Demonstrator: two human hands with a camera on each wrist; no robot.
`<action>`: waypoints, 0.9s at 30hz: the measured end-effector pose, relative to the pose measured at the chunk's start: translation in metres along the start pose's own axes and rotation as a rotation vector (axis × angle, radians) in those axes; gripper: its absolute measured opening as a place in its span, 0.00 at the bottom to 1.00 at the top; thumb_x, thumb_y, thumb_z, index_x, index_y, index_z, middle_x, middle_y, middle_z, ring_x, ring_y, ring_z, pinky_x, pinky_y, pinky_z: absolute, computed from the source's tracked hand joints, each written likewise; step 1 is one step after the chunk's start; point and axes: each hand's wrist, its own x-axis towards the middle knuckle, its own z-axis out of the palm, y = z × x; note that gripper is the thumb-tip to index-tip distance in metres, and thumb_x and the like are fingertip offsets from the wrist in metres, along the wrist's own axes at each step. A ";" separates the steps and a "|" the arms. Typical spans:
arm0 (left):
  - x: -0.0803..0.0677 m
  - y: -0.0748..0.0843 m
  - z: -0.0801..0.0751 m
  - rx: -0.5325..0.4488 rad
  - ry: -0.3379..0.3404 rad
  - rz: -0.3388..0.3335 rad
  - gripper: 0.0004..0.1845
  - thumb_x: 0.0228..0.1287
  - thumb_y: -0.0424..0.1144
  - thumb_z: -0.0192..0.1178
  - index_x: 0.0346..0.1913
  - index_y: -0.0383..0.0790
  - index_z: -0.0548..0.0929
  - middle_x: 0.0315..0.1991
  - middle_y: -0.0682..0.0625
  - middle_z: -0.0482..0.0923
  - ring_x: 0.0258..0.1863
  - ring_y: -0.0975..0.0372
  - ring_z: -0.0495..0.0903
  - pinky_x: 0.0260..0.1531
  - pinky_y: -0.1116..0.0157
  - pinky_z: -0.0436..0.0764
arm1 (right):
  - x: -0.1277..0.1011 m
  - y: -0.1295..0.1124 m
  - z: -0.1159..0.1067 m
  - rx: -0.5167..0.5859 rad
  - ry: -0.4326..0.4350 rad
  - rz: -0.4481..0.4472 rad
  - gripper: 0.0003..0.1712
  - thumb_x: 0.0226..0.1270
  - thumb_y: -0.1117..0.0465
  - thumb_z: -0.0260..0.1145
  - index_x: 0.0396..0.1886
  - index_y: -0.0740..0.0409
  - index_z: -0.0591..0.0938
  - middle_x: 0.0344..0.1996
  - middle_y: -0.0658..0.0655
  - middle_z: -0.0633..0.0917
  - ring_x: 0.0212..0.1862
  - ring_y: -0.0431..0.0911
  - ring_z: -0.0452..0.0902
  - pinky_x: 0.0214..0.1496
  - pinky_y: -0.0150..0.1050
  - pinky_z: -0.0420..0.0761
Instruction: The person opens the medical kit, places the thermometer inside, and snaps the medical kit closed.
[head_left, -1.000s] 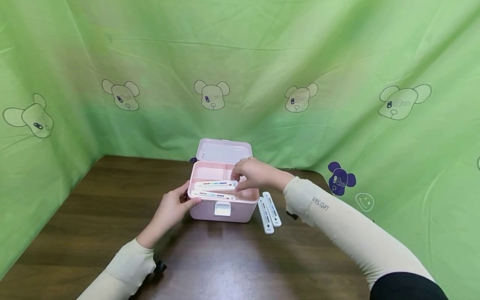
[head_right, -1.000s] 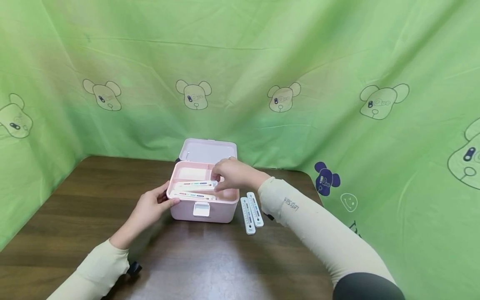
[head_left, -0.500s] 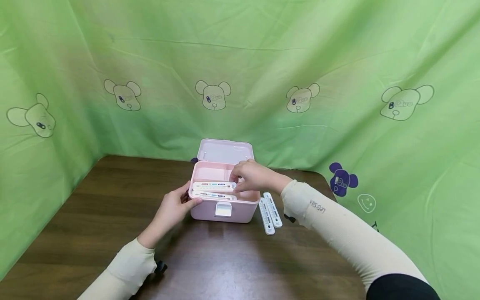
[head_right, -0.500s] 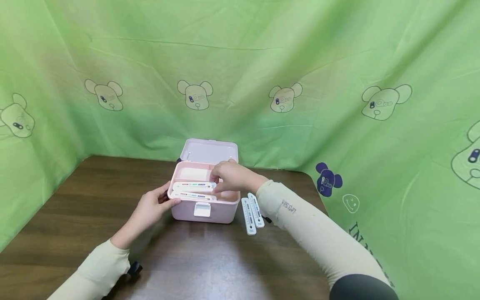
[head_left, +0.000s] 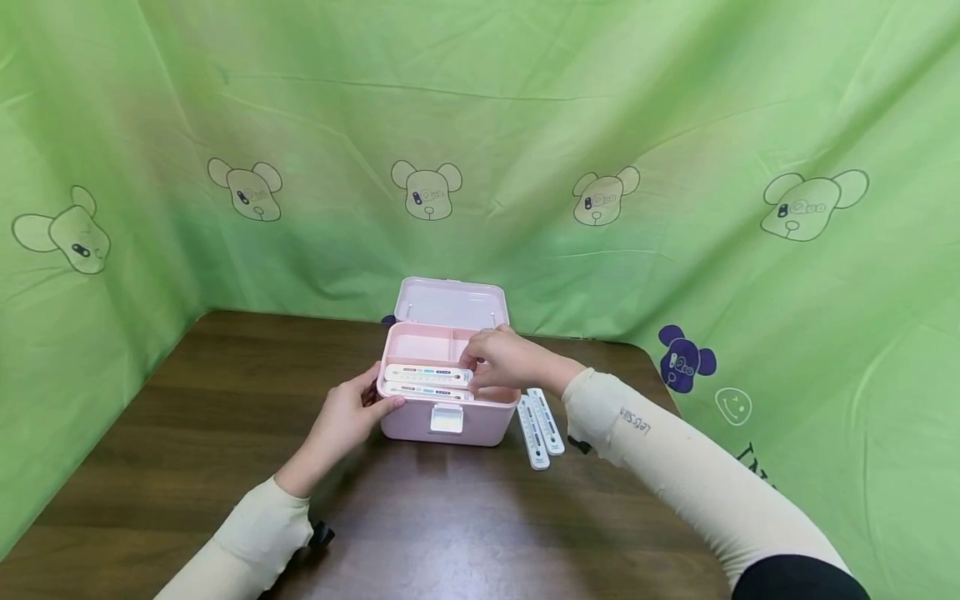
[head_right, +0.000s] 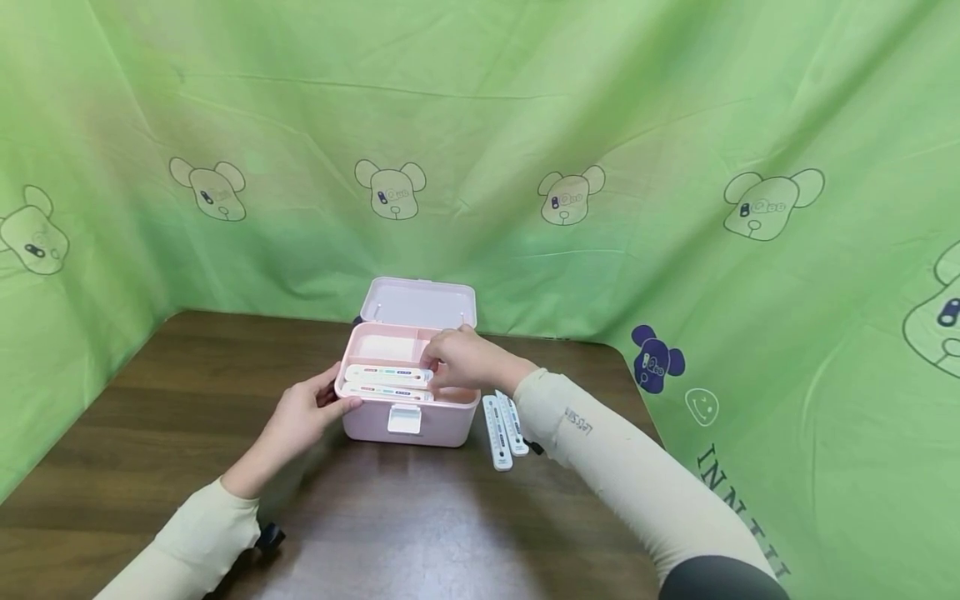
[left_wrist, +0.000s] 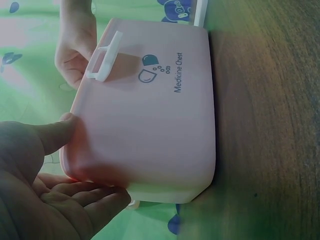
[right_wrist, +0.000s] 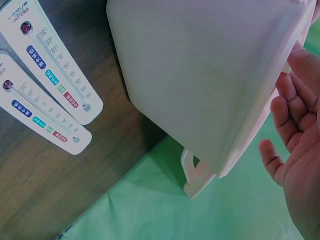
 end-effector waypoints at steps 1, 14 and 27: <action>0.000 0.000 0.000 0.002 0.000 0.002 0.42 0.64 0.47 0.73 0.75 0.33 0.68 0.63 0.38 0.81 0.56 0.53 0.84 0.50 0.56 0.86 | 0.000 0.000 0.000 -0.003 0.003 -0.002 0.12 0.55 0.56 0.79 0.39 0.49 0.89 0.34 0.43 0.84 0.41 0.40 0.75 0.51 0.42 0.66; 0.000 -0.001 0.001 0.007 0.001 -0.009 0.43 0.64 0.48 0.73 0.75 0.32 0.67 0.65 0.38 0.78 0.57 0.53 0.84 0.51 0.57 0.86 | -0.002 0.001 0.003 -0.068 -0.004 -0.007 0.14 0.60 0.54 0.78 0.45 0.50 0.89 0.41 0.44 0.86 0.47 0.41 0.78 0.52 0.43 0.66; 0.001 -0.002 0.001 0.006 0.000 -0.002 0.42 0.64 0.47 0.73 0.75 0.33 0.68 0.62 0.39 0.81 0.55 0.55 0.84 0.51 0.57 0.86 | -0.008 -0.005 0.013 -0.219 0.063 0.004 0.14 0.61 0.56 0.73 0.47 0.48 0.89 0.41 0.45 0.86 0.49 0.43 0.78 0.54 0.47 0.66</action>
